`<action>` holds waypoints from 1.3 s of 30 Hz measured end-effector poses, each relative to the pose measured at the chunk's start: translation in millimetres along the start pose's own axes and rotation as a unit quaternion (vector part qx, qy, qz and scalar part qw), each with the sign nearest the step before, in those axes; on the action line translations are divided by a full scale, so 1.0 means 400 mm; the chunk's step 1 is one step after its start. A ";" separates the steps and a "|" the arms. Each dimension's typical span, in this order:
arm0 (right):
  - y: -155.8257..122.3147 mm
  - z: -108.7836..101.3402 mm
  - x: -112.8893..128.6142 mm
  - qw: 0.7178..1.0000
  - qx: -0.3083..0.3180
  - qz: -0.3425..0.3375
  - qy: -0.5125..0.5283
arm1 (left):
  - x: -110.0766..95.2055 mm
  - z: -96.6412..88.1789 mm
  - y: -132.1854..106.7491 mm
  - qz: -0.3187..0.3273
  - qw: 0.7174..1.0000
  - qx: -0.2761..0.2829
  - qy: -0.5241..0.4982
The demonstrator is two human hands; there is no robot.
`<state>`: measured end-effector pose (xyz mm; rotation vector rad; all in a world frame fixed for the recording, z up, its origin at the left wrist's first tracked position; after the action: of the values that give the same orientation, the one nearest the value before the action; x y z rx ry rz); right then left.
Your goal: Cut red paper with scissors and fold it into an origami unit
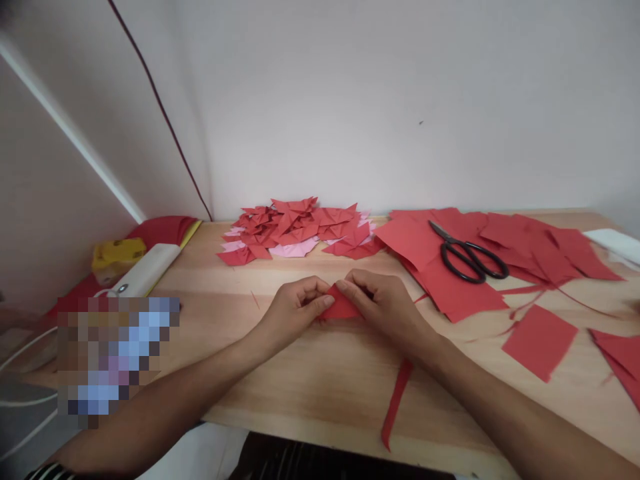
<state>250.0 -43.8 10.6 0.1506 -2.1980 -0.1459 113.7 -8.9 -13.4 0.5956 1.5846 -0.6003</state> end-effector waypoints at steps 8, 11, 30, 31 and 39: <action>-0.001 0.024 -0.038 0.963 0.106 0.107 0.222 | -0.001 -0.011 0.007 0.008 0.994 0.025 -0.108; -0.010 0.037 -0.048 0.943 0.112 0.144 0.278 | 0.004 -0.016 0.011 0.012 0.991 0.019 -0.132; -0.003 0.068 -0.024 0.933 0.123 0.101 0.324 | -0.014 -0.028 0.007 0.056 0.987 0.034 -0.150; -0.005 0.071 -0.022 0.930 0.122 0.099 0.332 | -0.016 -0.028 0.007 0.057 0.986 0.036 -0.154; -0.005 0.078 -0.006 0.915 0.123 0.090 0.374 | -0.019 -0.031 0.010 0.038 0.982 0.040 -0.181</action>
<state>226.2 -44.0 -9.9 0.1159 -1.4416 0.2598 108.0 2.4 -4.8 0.5689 1.1959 -0.6758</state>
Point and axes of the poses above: each hand's wrist, its own y-axis towards the middle knuckle, its own z-axis out of the palm, x = y × z, the point moved 6 cm from there along y, towards the middle knuckle, and after that the axes turned 3 degrees about x, right-handed, at the moved point
